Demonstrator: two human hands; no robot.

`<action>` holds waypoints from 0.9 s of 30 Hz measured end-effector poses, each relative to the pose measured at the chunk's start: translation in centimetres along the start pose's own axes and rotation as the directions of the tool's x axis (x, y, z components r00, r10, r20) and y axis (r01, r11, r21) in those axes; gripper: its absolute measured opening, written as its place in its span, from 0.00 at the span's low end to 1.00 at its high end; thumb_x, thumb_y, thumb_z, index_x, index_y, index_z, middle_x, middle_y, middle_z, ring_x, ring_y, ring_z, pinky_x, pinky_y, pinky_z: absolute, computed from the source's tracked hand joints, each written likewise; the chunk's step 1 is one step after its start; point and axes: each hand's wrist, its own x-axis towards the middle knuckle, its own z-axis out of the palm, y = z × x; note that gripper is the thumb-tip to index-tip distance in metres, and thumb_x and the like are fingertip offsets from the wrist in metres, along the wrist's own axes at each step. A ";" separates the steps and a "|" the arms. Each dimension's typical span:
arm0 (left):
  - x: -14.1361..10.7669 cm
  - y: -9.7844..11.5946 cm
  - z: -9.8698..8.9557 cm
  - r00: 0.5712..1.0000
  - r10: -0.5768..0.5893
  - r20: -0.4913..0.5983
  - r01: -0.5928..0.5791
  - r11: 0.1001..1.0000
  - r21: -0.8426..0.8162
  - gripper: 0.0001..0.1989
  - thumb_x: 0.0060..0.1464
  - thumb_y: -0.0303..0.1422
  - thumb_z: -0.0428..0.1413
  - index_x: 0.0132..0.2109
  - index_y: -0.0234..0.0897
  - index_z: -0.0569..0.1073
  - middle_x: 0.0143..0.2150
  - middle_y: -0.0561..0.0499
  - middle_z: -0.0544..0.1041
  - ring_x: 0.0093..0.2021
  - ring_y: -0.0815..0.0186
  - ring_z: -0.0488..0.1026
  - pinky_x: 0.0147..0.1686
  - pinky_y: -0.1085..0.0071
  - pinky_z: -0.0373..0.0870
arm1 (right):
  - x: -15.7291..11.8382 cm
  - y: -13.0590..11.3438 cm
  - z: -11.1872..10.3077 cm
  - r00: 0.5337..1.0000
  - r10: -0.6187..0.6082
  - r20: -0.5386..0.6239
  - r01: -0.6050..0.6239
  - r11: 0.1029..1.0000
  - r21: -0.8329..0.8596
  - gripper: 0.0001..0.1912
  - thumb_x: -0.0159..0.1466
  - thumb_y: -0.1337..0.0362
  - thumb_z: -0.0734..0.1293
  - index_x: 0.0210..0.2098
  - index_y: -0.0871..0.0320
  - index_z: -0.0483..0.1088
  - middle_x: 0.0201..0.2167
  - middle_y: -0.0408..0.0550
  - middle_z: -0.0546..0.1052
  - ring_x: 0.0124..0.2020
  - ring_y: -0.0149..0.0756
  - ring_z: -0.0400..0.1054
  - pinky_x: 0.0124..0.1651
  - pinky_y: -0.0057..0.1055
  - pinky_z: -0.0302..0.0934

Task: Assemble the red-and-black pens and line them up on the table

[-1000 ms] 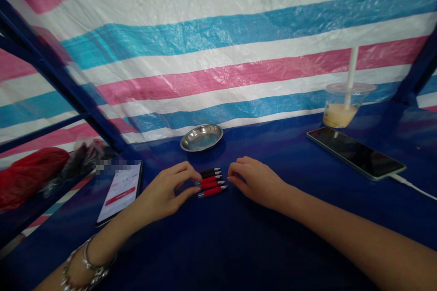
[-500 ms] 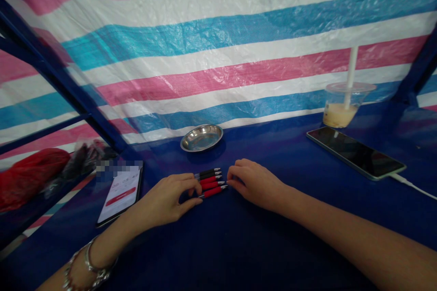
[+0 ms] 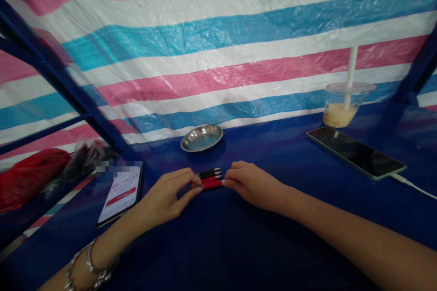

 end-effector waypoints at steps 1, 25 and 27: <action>0.0 0.0 0.0 1.000 0.001 0.005 -0.001 1.000 -0.003 0.09 0.55 0.34 0.45 0.36 0.36 0.67 0.32 0.52 0.68 0.32 0.69 0.65 0.33 0.73 0.61 | 0.0 0.0 0.0 1.000 0.001 -0.015 -0.001 1.000 -0.008 0.09 0.61 0.64 0.56 0.31 0.60 0.66 0.30 0.47 0.66 0.32 0.29 0.59 0.36 0.26 0.54; -0.1 0.1 0.3 0.992 0.056 -0.113 -0.062 0.997 -0.049 0.08 0.54 0.32 0.46 0.35 0.33 0.67 0.31 0.51 0.68 0.30 0.71 0.64 0.31 0.74 0.60 | 0.4 -0.2 0.2 0.974 0.224 -0.042 -0.160 0.803 0.574 0.12 0.58 0.59 0.60 0.37 0.61 0.61 0.24 0.44 0.70 0.24 0.26 0.61 0.26 0.24 0.54; -0.1 0.1 0.3 0.992 0.058 -0.110 -0.065 0.996 -0.057 0.08 0.55 0.32 0.46 0.35 0.33 0.67 0.31 0.51 0.68 0.30 0.71 0.64 0.31 0.74 0.60 | 0.5 -0.5 0.2 0.975 0.223 -0.015 -0.157 0.731 0.664 0.10 0.59 0.60 0.59 0.34 0.62 0.60 0.22 0.44 0.69 0.21 0.26 0.60 0.25 0.24 0.55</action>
